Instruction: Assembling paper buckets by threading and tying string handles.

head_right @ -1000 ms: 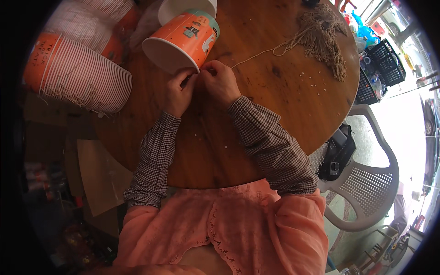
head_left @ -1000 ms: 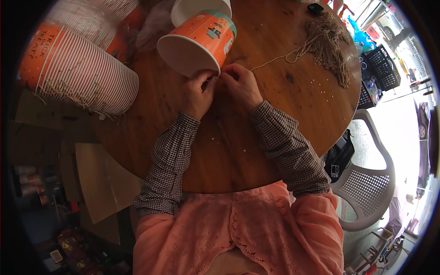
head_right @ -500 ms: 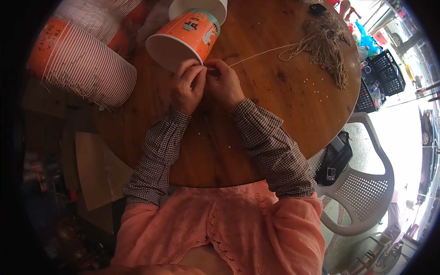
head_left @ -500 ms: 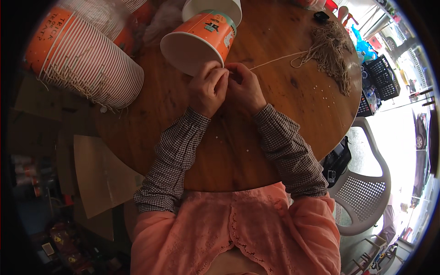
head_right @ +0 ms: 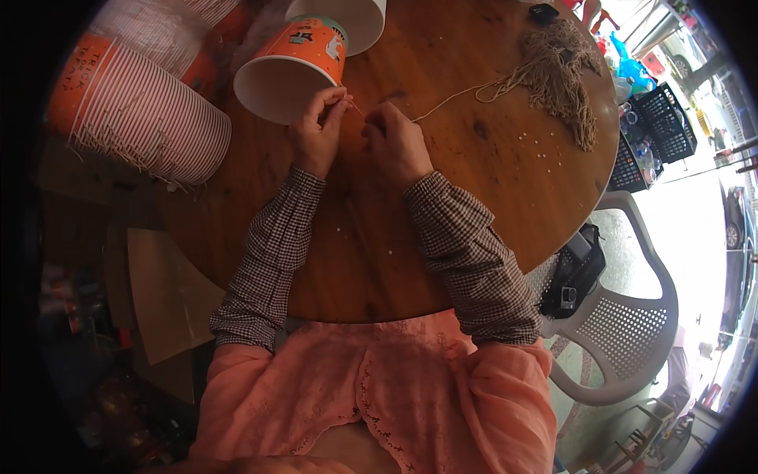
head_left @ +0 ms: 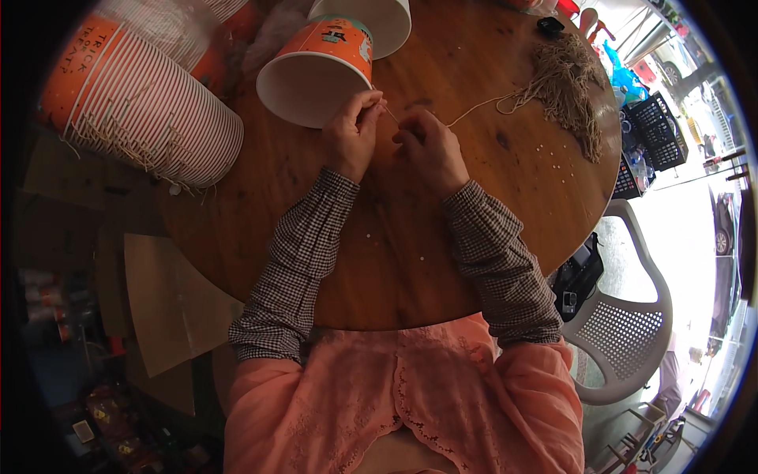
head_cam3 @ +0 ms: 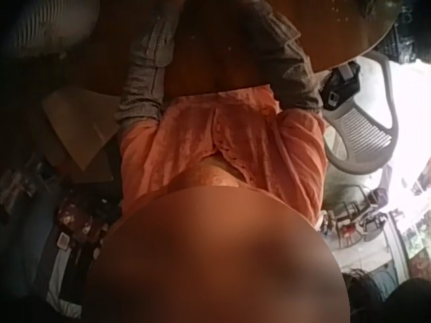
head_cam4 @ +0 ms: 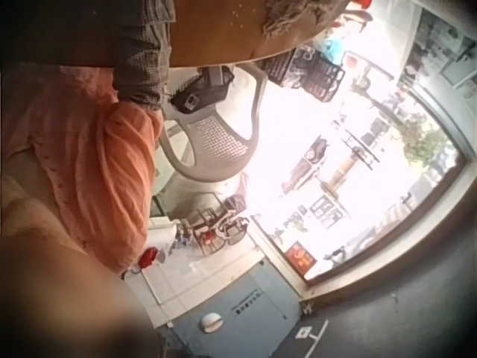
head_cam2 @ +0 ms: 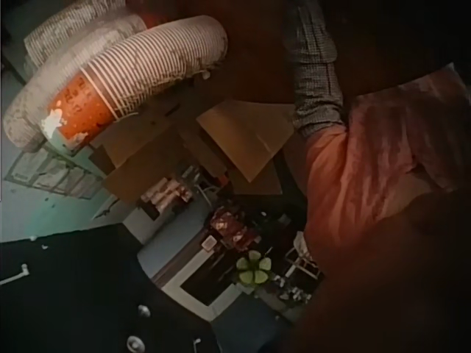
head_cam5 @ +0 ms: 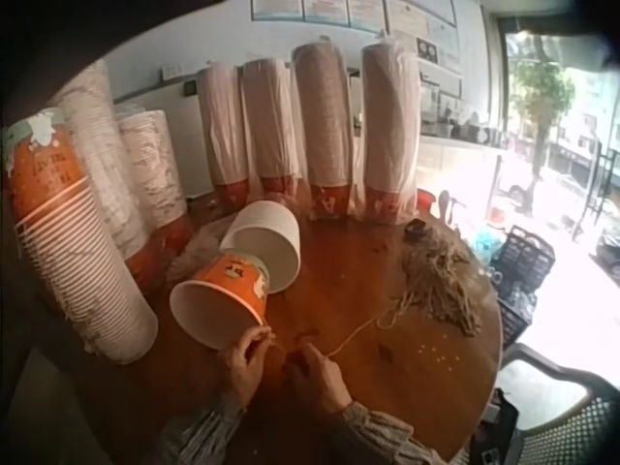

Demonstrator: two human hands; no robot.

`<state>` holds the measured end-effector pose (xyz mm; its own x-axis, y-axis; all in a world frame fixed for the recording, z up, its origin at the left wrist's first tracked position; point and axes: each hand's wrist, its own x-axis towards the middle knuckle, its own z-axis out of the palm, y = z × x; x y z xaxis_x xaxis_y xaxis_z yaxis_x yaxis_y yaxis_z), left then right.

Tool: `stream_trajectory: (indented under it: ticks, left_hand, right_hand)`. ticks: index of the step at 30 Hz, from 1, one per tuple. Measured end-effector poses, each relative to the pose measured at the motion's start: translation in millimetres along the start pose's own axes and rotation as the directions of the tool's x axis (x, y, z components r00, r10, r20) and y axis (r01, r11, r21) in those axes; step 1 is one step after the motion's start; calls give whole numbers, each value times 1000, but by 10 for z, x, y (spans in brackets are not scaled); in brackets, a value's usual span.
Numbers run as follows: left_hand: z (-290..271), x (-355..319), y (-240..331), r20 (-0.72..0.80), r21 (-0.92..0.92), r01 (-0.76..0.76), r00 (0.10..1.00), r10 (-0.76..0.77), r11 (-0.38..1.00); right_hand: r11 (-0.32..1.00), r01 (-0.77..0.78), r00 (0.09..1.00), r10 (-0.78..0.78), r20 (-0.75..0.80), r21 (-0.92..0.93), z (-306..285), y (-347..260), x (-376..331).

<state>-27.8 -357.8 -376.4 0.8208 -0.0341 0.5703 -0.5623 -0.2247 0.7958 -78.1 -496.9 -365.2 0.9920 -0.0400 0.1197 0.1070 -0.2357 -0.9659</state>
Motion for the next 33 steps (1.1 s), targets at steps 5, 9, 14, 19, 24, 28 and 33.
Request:
stream_trajectory:
  ticks: [5,9,14,19,24,28,33]
  left_hand:
    - [21,31,-1,96,100,-40,995,30,994]
    - [-9,23,-41,194,156,-197,967,165,968]
    - [26,8,-57,265,166,-226,948,177,960]
    - [17,-12,-17,312,135,28,948,-69,991]
    - [-14,24,4,286,-48,367,896,-340,929]
    - [-11,16,-74,248,-180,331,926,-283,926]
    - [-23,18,-40,309,-165,381,896,-319,910]
  right_hand:
    - [912,296,937,-335,-99,-285,-36,87,34]
    - [902,328,915,-377,-144,-279,-108,51,101]
    - [943,273,941,-302,-149,-189,-164,136,213]
    - [962,228,942,-258,-216,-153,-178,147,261]
    - [966,173,947,-217,-239,-191,-221,56,174]
    - [983,131,981,-147,-124,-129,-129,55,113]
    - [993,115,986,-117,-116,-24,-124,154,117]
